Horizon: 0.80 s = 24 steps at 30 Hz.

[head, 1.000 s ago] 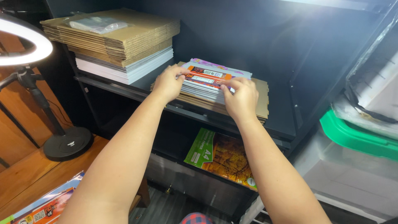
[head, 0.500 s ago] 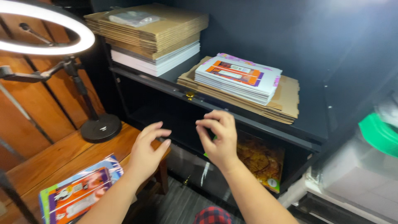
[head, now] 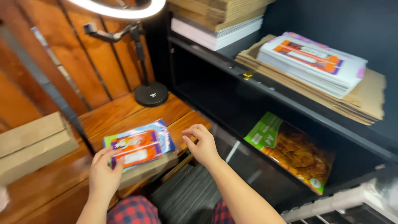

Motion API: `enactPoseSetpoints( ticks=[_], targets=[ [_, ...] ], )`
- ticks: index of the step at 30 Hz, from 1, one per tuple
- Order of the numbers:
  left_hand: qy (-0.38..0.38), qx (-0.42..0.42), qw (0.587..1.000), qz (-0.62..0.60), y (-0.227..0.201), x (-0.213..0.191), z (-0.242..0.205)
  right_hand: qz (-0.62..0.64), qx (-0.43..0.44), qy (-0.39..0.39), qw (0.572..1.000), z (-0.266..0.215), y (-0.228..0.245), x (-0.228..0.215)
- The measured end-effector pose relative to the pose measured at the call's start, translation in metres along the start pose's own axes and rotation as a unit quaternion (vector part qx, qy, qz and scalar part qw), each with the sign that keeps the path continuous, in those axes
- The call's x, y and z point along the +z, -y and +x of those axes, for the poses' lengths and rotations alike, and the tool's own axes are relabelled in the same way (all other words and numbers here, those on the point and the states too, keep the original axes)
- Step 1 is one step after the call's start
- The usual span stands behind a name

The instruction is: The person organizes stationery items by picking up packages of photo paper and sticker sheets from a wooden bench and placing them onto a black shelf. The person also handles clear plastic bags, placing them on the shelf.

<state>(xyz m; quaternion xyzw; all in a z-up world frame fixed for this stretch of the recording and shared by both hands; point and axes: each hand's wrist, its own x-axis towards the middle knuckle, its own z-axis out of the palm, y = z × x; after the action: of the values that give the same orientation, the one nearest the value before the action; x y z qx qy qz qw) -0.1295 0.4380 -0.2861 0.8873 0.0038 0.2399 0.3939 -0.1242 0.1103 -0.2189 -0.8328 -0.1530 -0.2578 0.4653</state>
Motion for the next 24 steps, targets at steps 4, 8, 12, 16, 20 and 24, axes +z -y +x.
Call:
enactPoseSetpoints(
  ticks=[4, 8, 12, 16, 20, 24],
  targets=[
    [0.02, -0.033, 0.999, 0.007, 0.018, -0.013, -0.003, -0.011, -0.01, 0.082, 0.997, -0.002, -0.002, 0.038],
    [-0.009, 0.024, 0.999, 0.037, 0.039, -0.007, -0.009, -0.001, 0.018, 0.072, 0.997, -0.008, -0.006, 0.062],
    [0.01, 0.021, 0.999, 0.024, 0.031, -0.011, -0.014, -0.029, 0.017, 0.097, 0.995, -0.012, -0.015, 0.075],
    [0.012, 0.039, 0.999, 0.022, 0.008, -0.026, -0.024, -0.032, 0.023, 0.126, 0.991, -0.015, 0.013, 0.069],
    [0.046, 0.067, 0.994, 0.067, 0.016, -0.022, -0.025, -0.044, -0.009, 0.147, 0.988, -0.018, -0.006, 0.071],
    [0.037, 0.079, 0.987, 0.133, 0.021, -0.017, -0.027, -0.074, -0.039, 0.147, 0.986, -0.018, -0.015, 0.072]
  ],
)
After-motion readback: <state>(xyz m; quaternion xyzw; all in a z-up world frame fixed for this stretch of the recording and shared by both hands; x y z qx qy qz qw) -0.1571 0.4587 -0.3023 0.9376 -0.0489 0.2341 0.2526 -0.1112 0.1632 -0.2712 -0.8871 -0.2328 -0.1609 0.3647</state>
